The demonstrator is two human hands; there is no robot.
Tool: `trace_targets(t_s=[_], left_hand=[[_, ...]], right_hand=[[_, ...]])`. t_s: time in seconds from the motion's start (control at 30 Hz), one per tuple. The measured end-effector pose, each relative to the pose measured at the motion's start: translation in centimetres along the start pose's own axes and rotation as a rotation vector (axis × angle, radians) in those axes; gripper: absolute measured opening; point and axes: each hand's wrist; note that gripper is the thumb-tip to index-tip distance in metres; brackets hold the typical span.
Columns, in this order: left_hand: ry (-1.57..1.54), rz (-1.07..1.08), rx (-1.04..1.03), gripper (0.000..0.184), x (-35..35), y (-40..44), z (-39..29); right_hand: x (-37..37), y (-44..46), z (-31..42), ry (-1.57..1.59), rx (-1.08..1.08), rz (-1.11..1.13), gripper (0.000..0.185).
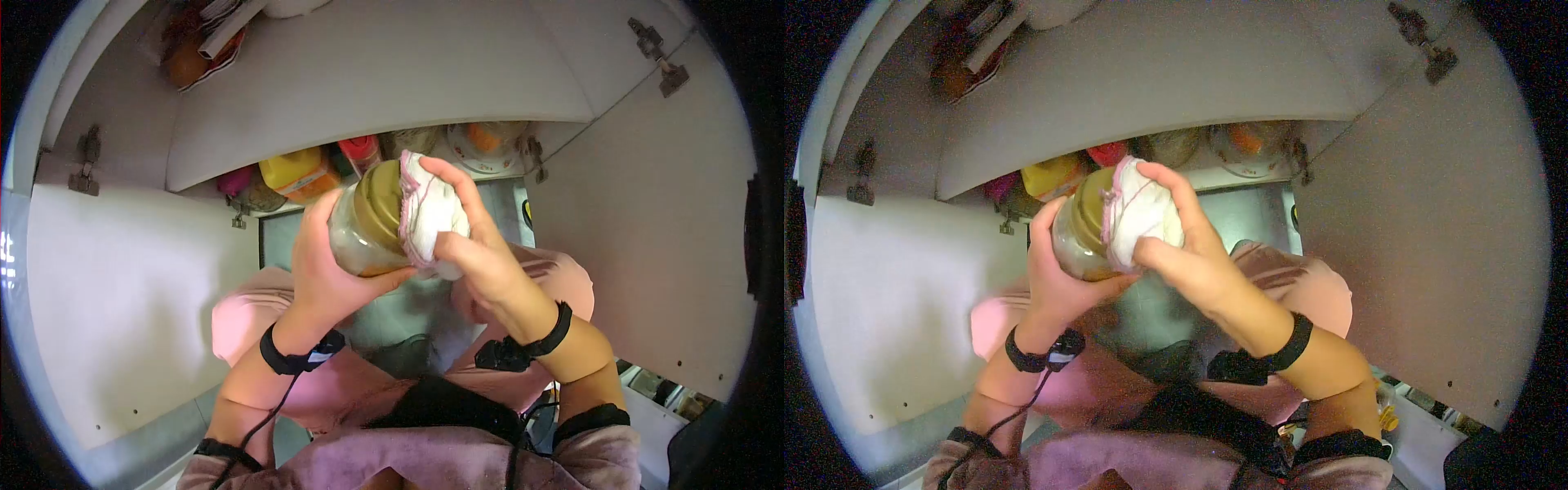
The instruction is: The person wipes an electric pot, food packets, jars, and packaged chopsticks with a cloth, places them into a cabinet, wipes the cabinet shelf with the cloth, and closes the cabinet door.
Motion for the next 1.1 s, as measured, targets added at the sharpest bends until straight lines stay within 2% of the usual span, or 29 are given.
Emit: trace_targets(t_s=[0.23,0.4,0.53,0.63,0.67,0.73,0.77,0.87,0.93,1.0,1.07,1.1], left_hand=[[0.175,-0.029,-0.215,0.101,0.7,0.4,0.0],[0.035,-0.068,-0.220,0.102,0.6,-0.1,0.4],[-0.093,-0.030,-0.157,0.106,1.6,-0.9,1.0],[-0.384,0.100,0.010,0.111,2.2,-1.7,1.0],[-0.388,0.100,0.012,0.111,2.2,-2.0,1.1],[-0.599,0.105,0.074,0.113,2.3,-2.5,1.5],[-0.529,0.150,0.032,0.114,2.9,-2.4,1.3],[-0.554,0.252,0.079,0.114,3.9,-2.4,1.4],[-0.527,0.241,0.071,0.112,4.0,-2.4,1.4],[-0.504,0.226,0.063,0.111,3.8,-2.1,1.1],[-0.174,0.261,-0.250,0.105,3.4,-1.2,0.7],[-0.077,0.219,-0.300,0.100,3.1,-1.1,0.8]], right_hand=[[-0.2,-0.5,-0.4,0.120,0.052,0.005,0.072],[0.3,-0.7,-1.0,0.160,0.084,0.008,0.066],[1.4,-0.3,-1.1,0.259,0.072,0.051,0.050],[1.9,-0.2,-0.8,0.266,0.014,0.120,0.042],[2.0,-0.2,-0.8,0.251,-0.011,0.165,0.039],[2.0,-0.1,-0.8,0.244,-0.014,0.175,0.034],[2.1,0.0,-0.8,0.217,-0.014,0.215,0.033],[2.4,-0.2,-0.7,0.180,-0.052,0.282,0.031],[2.3,0.0,-0.8,0.164,-0.091,0.311,0.031],[2.3,0.3,-1.1,0.190,-0.124,0.147,0.030],[1.7,0.6,-1.0,0.424,-0.180,0.009,0.028],[1.8,0.6,-0.4,0.398,-0.145,-0.013,0.027]])
Point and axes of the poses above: each hand's wrist, its own y-axis towards the middle knuckle, its own x-axis out of the back of the hand, z = x × y, and after that the axes turned 15 degrees about -x, right-handed
